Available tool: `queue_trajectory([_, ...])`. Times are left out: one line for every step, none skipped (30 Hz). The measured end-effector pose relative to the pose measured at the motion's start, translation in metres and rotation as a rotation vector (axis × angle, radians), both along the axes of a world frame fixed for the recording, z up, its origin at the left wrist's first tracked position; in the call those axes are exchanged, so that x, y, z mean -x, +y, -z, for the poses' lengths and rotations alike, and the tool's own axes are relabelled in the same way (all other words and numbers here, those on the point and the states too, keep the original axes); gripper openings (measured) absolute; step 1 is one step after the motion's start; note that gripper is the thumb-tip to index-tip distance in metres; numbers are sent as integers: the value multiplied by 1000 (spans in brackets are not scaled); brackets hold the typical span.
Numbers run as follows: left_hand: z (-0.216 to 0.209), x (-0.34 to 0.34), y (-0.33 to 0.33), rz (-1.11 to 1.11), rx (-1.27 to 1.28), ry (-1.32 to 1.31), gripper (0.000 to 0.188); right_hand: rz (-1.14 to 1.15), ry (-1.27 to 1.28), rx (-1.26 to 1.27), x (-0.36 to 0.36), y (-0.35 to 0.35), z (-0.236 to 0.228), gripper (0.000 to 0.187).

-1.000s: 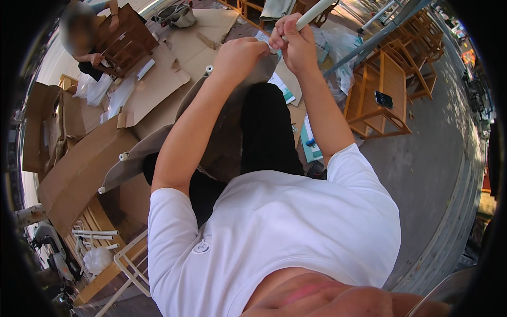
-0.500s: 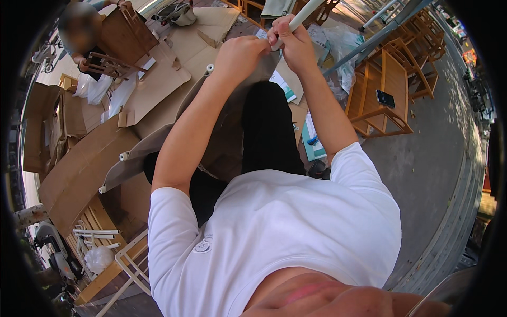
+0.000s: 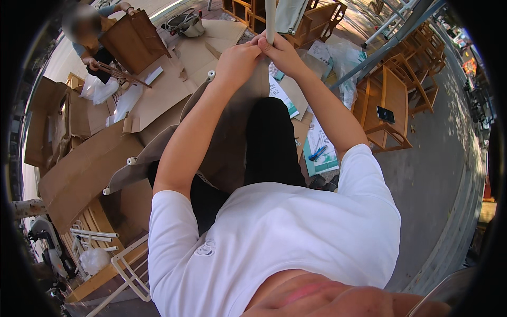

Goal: The person assembles a chair by first attaching a caster wheel to the base frame, then inserting metal rods into the frame, and finally stretching a fabric seat over the rods. The person works on the ground surrounded by cardboard and other furniture parts.

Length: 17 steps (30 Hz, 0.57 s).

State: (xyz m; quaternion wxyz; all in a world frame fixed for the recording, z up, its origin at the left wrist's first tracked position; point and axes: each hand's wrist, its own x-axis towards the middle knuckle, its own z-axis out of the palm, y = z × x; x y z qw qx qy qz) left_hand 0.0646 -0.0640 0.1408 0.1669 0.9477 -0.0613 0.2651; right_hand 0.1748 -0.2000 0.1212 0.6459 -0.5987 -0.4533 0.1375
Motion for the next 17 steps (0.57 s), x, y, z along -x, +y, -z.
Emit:
queue_trajectory([0, 0, -1, -2, 6, 1, 12, -3, 7, 11, -2, 0, 2, 26])
queue_trajectory([0, 0, -2, -1, 14, 3, 12, -4, 13, 21, -4, 0, 3, 26])
queue_trajectory([-1, 0, -2, 0, 22, 5, 13, 11, -6, 21, -5, 0, 4, 27])
queue_trajectory([-2, 0, 0, -3, 28, 9, 14, 15, -6, 22, -5, 1, 5, 27])
queue_trajectory([0, -1, 2, -17, 41, 16, 15, 19, -5, 23, -5, 3, 4, 28])
queue_trajectory([2, -3, 5, -30, 54, 22, 17, 24, -5, 24, -6, 4, 4, 29])
queue_trajectory([2, -5, 6, -39, 69, 32, 18, -8, 63, 0, -1, 5, -1, 30])
queue_trajectory([1, -7, 7, -70, 54, 59, 18, 2, 40, 7, -5, 7, 2, 31])
queue_trajectory([0, -10, 7, -102, 39, 85, 19, 11, 18, 13, -11, 9, 8, 31])
queue_trajectory([-3, -8, 6, -137, 26, 117, 19, 18, 0, 22, -9, 11, 7, 31])
queue_trajectory([-6, -7, 5, -137, 0, 161, 19, 10, 50, 14, -7, 10, 5, 31])
queue_trajectory([-9, -5, 4, -137, -26, 206, 19, 17, 52, 18, -7, 9, 2, 31])
queue_trajectory([-13, -2, 3, -142, -52, 251, 19, 18, 55, 22, -5, 10, -2, 31])
queue_trajectory([-12, -2, 4, -133, -60, 251, 19, 19, 59, 25, -4, 10, -5, 32])
queue_trajectory([-9, -5, 6, -124, -67, 251, 19, 23, 30, 50, -5, 11, -6, 32])
queue_trajectory([-7, -7, 7, -115, -74, 252, 19, 27, 1, 74, -7, 11, -6, 32])
queue_trajectory([-4, -8, 9, -119, -74, 252, 19, 31, -27, 99, -11, 11, -6, 33])
